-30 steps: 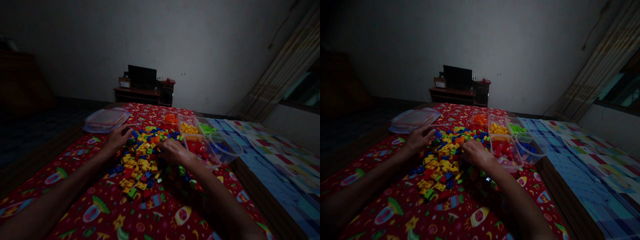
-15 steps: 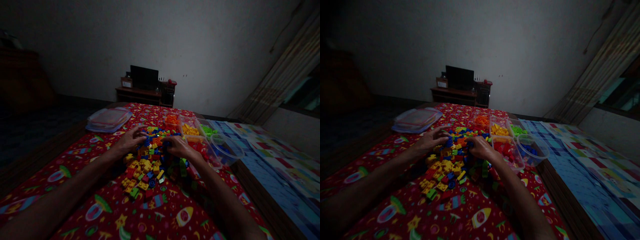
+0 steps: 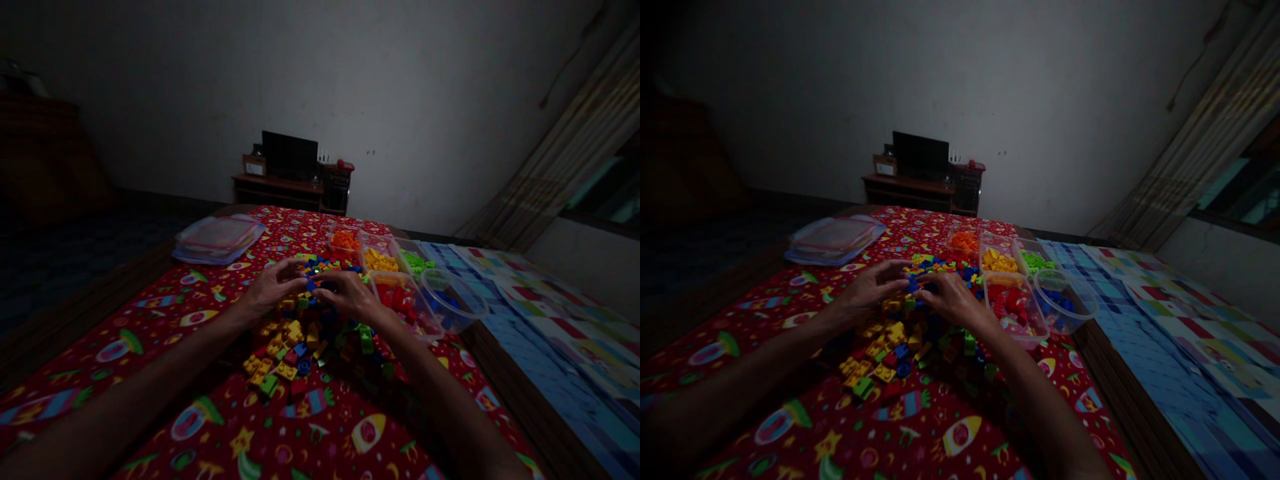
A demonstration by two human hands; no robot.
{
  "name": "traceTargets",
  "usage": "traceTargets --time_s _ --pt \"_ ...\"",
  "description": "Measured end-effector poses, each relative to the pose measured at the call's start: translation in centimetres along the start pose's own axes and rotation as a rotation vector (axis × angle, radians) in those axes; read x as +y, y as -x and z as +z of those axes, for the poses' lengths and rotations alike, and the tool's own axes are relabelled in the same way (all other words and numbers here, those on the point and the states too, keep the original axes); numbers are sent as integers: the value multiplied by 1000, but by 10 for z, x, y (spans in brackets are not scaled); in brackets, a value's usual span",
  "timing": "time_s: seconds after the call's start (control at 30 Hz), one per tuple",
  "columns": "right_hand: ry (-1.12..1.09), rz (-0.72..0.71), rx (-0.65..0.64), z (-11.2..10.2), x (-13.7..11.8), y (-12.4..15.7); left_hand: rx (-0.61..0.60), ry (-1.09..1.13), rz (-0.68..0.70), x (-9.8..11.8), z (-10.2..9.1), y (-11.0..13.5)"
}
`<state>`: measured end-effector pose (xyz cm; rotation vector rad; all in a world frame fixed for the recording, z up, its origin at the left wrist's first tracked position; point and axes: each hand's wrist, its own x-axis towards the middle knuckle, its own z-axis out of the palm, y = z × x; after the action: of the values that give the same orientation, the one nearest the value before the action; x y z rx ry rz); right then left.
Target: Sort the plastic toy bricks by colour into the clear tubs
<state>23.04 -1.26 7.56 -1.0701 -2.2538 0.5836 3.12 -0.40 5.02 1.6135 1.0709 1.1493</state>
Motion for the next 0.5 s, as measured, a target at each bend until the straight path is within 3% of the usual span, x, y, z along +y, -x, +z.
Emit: traceTargets --time_s 0.1,0.2,0.33,0.5 --pt "85 -39 -27 2 -1 1 -53 -38 21 4 9 4" --pt "198 -39 -2 -12 3 2 -59 -178 91 8 5 3" --pt "380 95 250 -60 17 8 18 -503 197 8 -27 -6" --pt "647 473 473 -131 54 41 -12 -719 174 -10 -61 -19"
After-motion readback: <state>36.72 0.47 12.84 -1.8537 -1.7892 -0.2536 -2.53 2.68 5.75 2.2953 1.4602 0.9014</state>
